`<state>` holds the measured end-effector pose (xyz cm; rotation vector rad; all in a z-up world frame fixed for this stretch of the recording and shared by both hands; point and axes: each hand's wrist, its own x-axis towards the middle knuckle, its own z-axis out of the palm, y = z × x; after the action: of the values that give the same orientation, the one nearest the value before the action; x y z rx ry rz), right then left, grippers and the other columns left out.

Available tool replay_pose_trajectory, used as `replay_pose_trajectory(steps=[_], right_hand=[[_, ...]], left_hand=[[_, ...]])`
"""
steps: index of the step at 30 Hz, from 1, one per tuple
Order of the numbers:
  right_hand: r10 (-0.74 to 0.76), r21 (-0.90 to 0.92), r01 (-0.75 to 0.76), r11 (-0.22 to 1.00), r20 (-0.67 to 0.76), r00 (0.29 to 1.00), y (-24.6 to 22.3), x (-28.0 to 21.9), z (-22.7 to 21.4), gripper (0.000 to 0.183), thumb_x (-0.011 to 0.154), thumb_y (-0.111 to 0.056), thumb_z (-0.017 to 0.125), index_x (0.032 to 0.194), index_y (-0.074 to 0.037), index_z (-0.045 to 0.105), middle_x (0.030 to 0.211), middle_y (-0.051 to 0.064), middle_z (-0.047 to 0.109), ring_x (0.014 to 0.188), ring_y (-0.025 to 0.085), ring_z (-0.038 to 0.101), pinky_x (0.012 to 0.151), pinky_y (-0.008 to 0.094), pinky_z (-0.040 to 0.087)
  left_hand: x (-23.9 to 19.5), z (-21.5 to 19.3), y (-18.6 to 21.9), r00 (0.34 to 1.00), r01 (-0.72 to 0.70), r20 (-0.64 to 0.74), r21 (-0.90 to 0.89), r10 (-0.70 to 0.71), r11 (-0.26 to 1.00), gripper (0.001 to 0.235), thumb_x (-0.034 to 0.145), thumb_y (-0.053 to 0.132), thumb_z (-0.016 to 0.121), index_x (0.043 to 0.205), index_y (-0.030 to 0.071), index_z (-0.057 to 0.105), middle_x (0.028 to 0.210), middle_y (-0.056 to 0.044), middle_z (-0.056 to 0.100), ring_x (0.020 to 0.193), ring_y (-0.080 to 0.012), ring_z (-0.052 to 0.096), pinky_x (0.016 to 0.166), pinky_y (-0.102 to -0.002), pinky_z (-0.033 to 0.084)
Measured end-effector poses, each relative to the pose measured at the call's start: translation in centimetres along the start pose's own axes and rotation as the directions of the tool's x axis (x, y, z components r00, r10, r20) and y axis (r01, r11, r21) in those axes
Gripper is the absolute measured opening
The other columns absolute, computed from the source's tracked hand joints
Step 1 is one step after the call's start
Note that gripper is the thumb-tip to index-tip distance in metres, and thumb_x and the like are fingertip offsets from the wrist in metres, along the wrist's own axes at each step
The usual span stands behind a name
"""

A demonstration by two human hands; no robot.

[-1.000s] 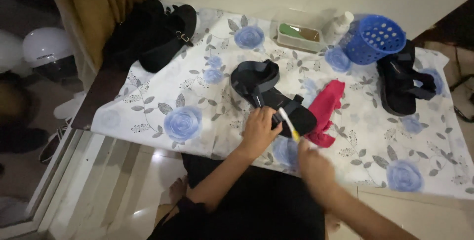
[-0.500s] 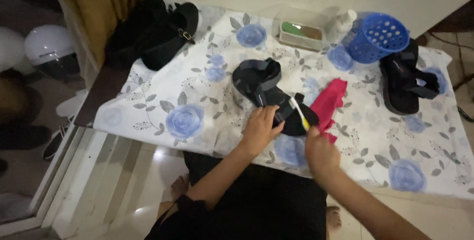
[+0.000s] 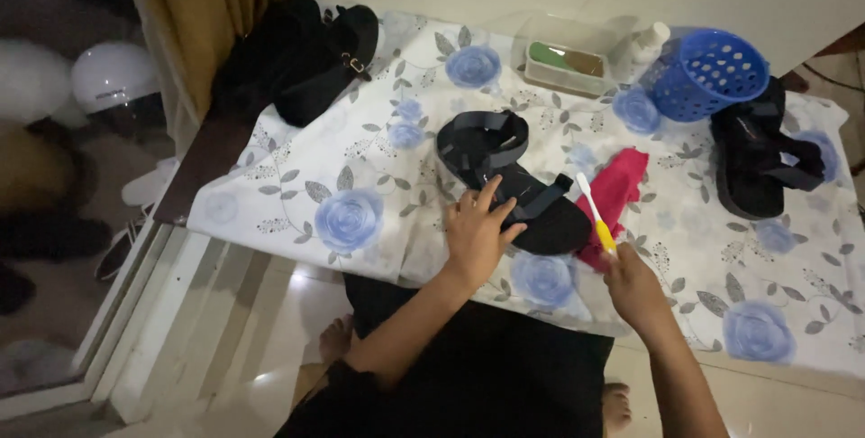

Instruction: The person cleans a pair of black sandals using a toothbrush and a red cloth. They scrub the straps and sole of one sandal, then wipe it with the cloth, and repeat the process on the second sandal.

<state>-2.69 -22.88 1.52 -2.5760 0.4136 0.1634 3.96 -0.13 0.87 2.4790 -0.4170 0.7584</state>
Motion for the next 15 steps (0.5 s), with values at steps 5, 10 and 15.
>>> replay_pose_trajectory(steps=[5, 10, 15], right_hand=[[0.065, -0.246, -0.025, 0.969, 0.156, 0.986, -4.3, -2.8, 0.6, 0.058, 0.092, -0.051, 0.024, 0.093, -0.006, 0.061, 0.083, 0.02, 0.067, 0.09, 0.04, 0.063, 0.078, 0.05, 0.048], [-0.034, -0.574, 0.124, 0.81, 0.165, 0.986, -3.9, -1.0, 0.2, 0.031, 0.092, -0.027, 0.035, 0.093, -0.004, 0.056, 0.08, 0.018, 0.064, 0.085, 0.038, 0.065, 0.076, 0.048, 0.051], [0.039, -0.3, 0.035, 0.953, 0.236, 0.971, -6.1, -2.2, 0.3, 0.053, 0.092, -0.043, 0.029, 0.088, -0.003, 0.063, 0.078, 0.025, 0.066, 0.085, 0.043, 0.064, 0.073, 0.052, 0.049]], left_hand=[[-0.5, 1.5, -1.1, 0.999, -0.024, 0.043, -0.065, 0.026, 0.998, 0.038, 0.069, 0.046, 0.069, 0.093, 0.017, 0.068, 0.119, -0.004, 0.053, 0.091, -0.0254, 0.054, 0.071, -0.04, 0.042], [-0.8, 2.0, -1.6, 0.997, -0.062, -0.041, -0.057, 0.06, 0.996, 0.042, 0.062, 0.049, 0.074, 0.092, 0.021, 0.064, 0.117, 0.0, 0.055, 0.086, -0.023, 0.058, 0.067, -0.037, 0.044], [-0.4, 0.6, -1.1, 1.0, -0.012, 0.001, -0.132, 0.012, 0.991, 0.043, 0.062, 0.043, 0.076, 0.093, 0.018, 0.06, 0.12, -0.002, 0.054, 0.09, -0.0265, 0.058, 0.069, -0.04, 0.045]])
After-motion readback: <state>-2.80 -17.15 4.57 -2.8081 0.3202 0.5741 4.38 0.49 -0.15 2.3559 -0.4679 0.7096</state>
